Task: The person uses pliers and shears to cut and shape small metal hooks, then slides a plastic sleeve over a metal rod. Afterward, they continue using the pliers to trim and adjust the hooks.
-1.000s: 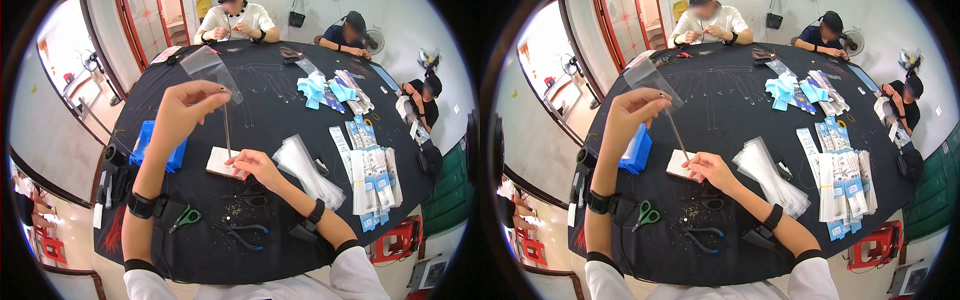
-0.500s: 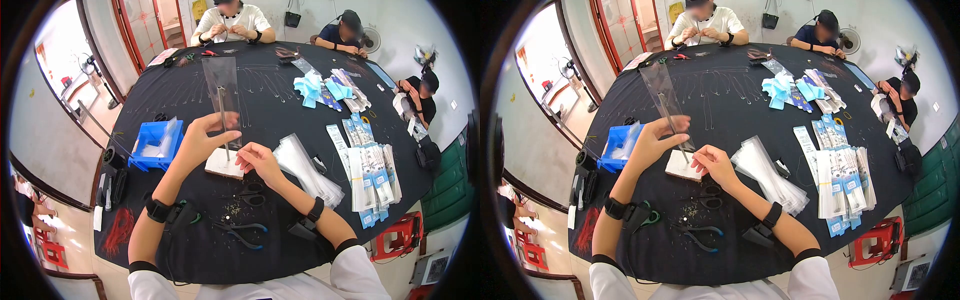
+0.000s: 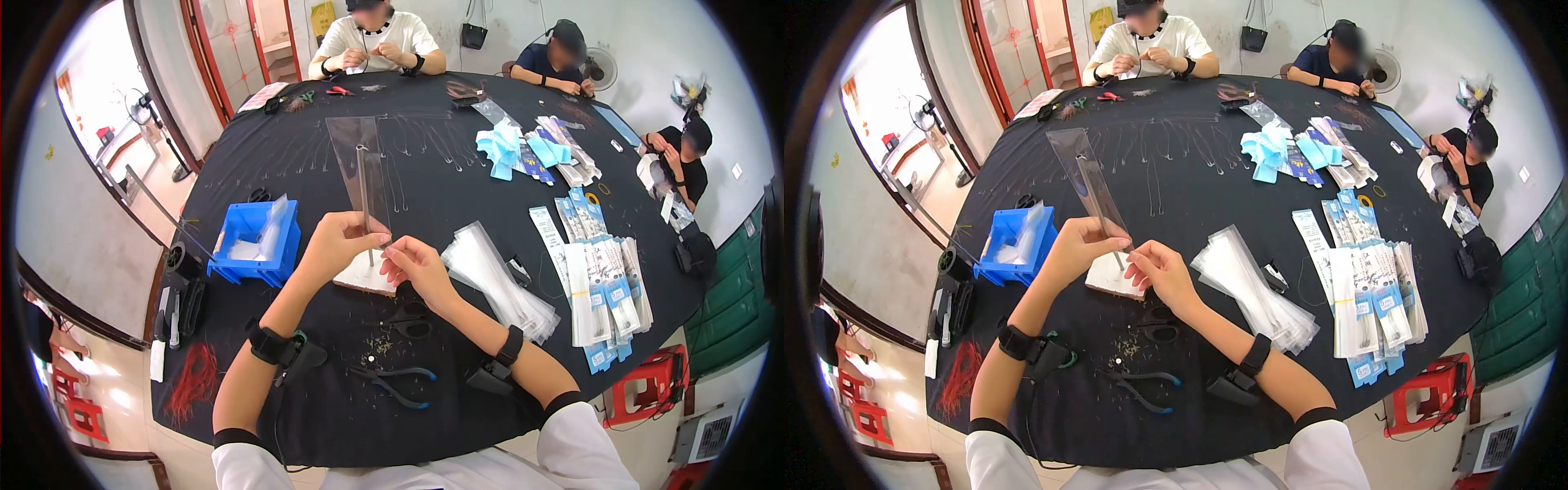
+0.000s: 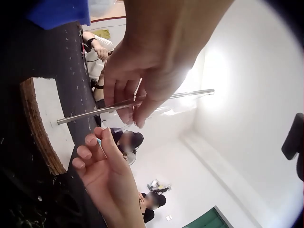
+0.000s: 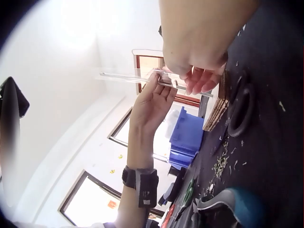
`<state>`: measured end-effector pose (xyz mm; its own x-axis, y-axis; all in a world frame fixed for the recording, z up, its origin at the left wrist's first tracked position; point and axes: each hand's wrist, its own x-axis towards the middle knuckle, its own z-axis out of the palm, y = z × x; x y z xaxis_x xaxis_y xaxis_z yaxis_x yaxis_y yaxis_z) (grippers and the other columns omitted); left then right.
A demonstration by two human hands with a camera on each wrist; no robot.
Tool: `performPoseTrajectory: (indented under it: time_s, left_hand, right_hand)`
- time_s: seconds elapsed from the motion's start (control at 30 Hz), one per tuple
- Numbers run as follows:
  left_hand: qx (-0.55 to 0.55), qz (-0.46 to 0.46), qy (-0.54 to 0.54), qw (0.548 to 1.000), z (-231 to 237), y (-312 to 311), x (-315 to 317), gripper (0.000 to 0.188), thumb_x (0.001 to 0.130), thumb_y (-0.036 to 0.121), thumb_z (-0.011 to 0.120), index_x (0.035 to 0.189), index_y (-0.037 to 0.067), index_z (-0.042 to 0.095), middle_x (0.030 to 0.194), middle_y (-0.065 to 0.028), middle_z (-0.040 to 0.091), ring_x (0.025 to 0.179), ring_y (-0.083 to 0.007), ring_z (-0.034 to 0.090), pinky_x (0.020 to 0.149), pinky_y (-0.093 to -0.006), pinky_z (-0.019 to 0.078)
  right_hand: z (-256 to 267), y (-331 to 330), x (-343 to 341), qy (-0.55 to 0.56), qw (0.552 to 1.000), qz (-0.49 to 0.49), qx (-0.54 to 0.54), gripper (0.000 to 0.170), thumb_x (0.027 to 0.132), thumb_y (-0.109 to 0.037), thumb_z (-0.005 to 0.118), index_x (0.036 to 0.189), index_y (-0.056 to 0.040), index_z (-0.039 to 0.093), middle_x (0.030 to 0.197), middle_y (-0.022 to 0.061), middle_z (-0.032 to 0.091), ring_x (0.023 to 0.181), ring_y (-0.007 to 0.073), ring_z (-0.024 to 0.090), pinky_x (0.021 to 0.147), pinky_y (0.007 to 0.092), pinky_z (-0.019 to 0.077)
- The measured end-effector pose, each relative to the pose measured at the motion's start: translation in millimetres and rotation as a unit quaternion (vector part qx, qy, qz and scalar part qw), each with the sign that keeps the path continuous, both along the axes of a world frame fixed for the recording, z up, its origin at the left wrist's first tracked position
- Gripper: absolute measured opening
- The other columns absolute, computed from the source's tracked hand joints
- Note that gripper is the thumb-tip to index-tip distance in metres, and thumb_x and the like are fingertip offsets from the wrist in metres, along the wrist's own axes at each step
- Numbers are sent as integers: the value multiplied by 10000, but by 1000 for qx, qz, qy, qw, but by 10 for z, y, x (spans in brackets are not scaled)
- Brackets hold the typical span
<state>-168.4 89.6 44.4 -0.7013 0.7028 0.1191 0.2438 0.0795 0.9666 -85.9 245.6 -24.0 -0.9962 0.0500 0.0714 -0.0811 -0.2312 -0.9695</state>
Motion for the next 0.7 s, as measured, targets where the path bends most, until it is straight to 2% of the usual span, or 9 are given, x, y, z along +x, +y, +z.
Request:
performPoseTrajectory:
  time_s: [0.2, 0.3, 0.4, 0.5, 0.7]
  left_hand:
    - [8, 41, 59, 997, -111, 35, 43, 120, 807, 49, 666, 875, -48, 646, 853, -63, 651, 777, -95, 613, 704, -223, 487]
    - [6, 14, 87, 996, -59, 21, 57, 129, 800, 48, 671, 878, -53, 647, 862, -66, 651, 781, -94, 612, 709, -221, 486]
    - [15, 1, 89, 996, -90, 9, 22, 129, 788, 43, 678, 870, -53, 651, 842, -63, 653, 770, -93, 612, 701, -218, 486]
    - [3, -17, 57, 998, -105, 0, -18, 117, 785, 37, 682, 857, -51, 655, 814, -61, 657, 755, -96, 616, 697, -222, 491]
    - [3, 23, 60, 998, -199, 34, -23, 93, 791, 26, 671, 842, -50, 655, 805, -64, 661, 757, -101, 621, 702, -226, 496]
  right_hand:
    - [-16, 4, 28, 14, 1000, -4, -3, 163, 939, -179, 509, 908, -34, 576, 750, 49, 638, 641, 62, 570, 580, 186, 448]
    - [-15, -14, 31, 12, 1000, -4, -8, 165, 940, -182, 511, 912, -34, 578, 750, 49, 638, 642, 60, 570, 578, 186, 447]
    - [-28, -23, 18, 14, 1000, 3, -14, 166, 941, -184, 512, 914, -35, 579, 750, 48, 638, 644, 61, 571, 578, 184, 446]
    - [-7, -9, 19, 1, 1000, 20, -2, 174, 951, -187, 501, 939, -30, 574, 786, 54, 633, 721, 78, 593, 625, 205, 465]
    - [-11, -11, 41, 18, 1000, 23, 2, 197, 960, -197, 486, 947, -21, 575, 802, 65, 639, 711, 81, 591, 623, 209, 469]
